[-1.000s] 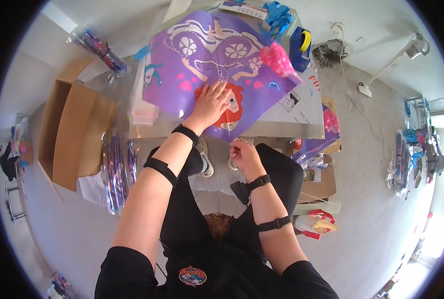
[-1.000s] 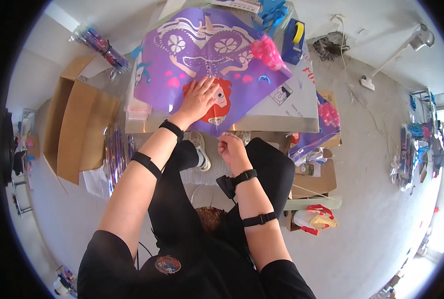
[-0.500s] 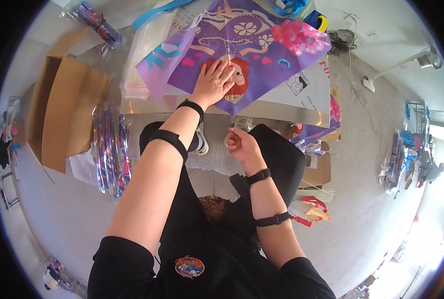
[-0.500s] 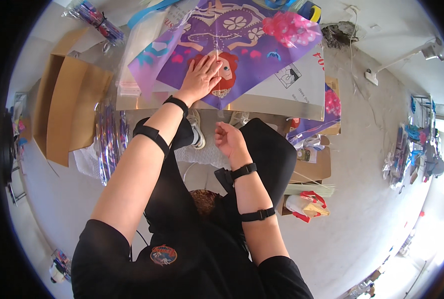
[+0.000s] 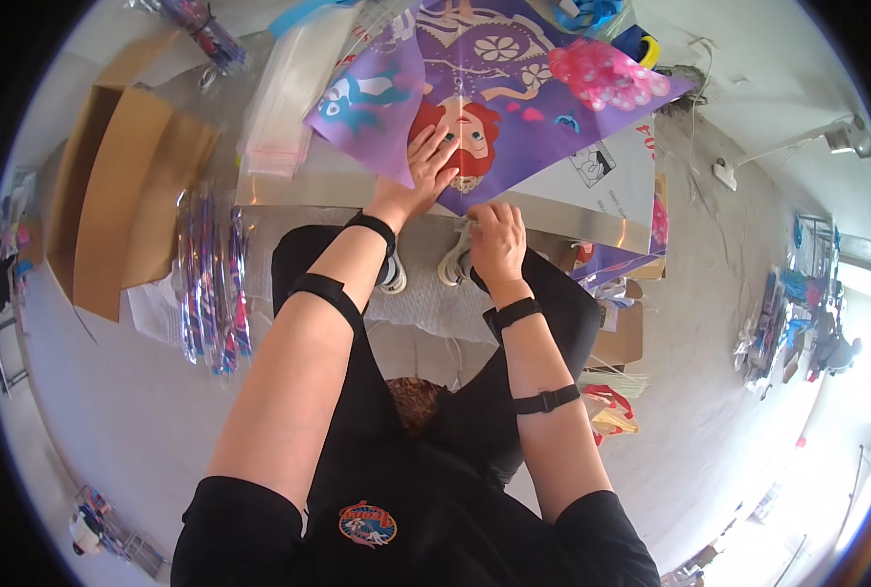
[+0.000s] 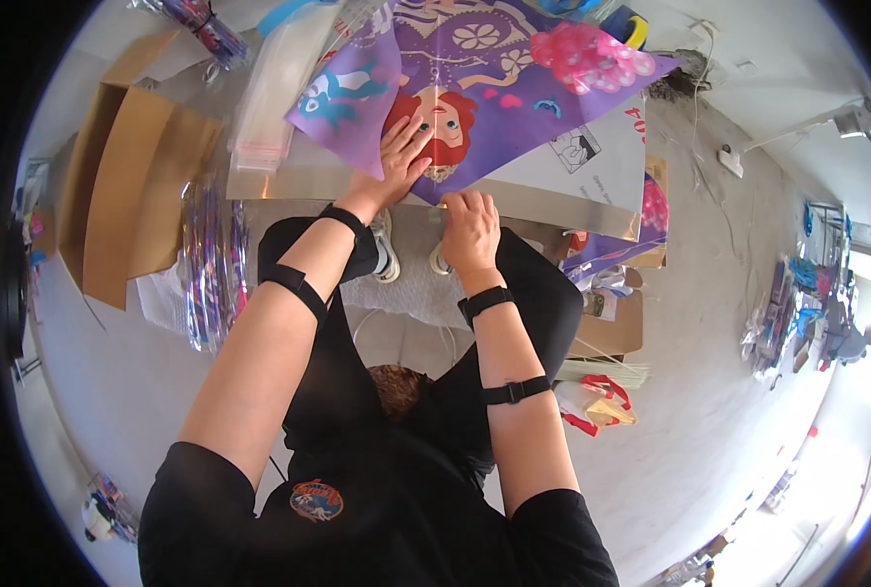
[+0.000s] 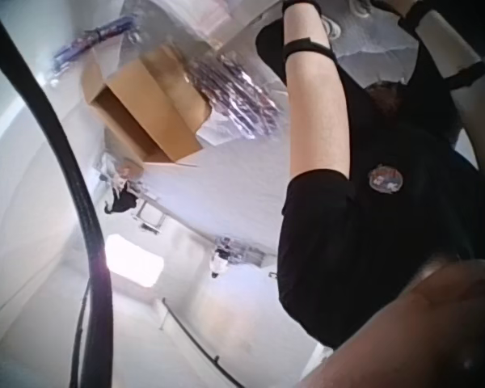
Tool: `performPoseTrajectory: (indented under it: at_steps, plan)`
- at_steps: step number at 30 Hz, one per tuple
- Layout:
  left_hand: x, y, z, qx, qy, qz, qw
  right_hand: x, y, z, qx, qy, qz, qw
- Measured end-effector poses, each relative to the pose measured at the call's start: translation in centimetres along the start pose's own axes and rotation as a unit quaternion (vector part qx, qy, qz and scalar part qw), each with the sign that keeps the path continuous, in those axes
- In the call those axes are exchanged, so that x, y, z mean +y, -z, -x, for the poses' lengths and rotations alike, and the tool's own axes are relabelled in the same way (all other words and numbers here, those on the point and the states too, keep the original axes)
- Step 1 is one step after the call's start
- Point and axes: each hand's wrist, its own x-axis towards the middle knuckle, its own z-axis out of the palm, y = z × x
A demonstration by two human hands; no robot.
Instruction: The person is assembling a plastic kite by attaching the printed sail to the structural frame using adhesive tape.
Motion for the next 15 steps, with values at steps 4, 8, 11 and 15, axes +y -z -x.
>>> performPoseTrajectory:
  at_steps: [4,8,11,15]
  plan:
    - [0.2,0.5,-0.1,-0.022,0.009,-0.038,0.999,0.1,-0.5,-0.1,-0.004,0.008,-0.011,1.0]
    - [0.3,0.7,-0.1,-0.023,0.02,-0.014,0.999,-0.2,-0.7,-0.5,-0.001,-0.004,-0.068,0.998]
    - [0.5,0.7,-0.2,-0.009,0.021,0.006,1.0,0.1,-0.8,-0.8,0.008,-0.041,-0.09,0.995]
    - [0.4,0.7,-0.1,0.001,0.029,0.012,1.0,0.1,-1.3,-1.3,-0.013,-0.11,-0.116,0.987]
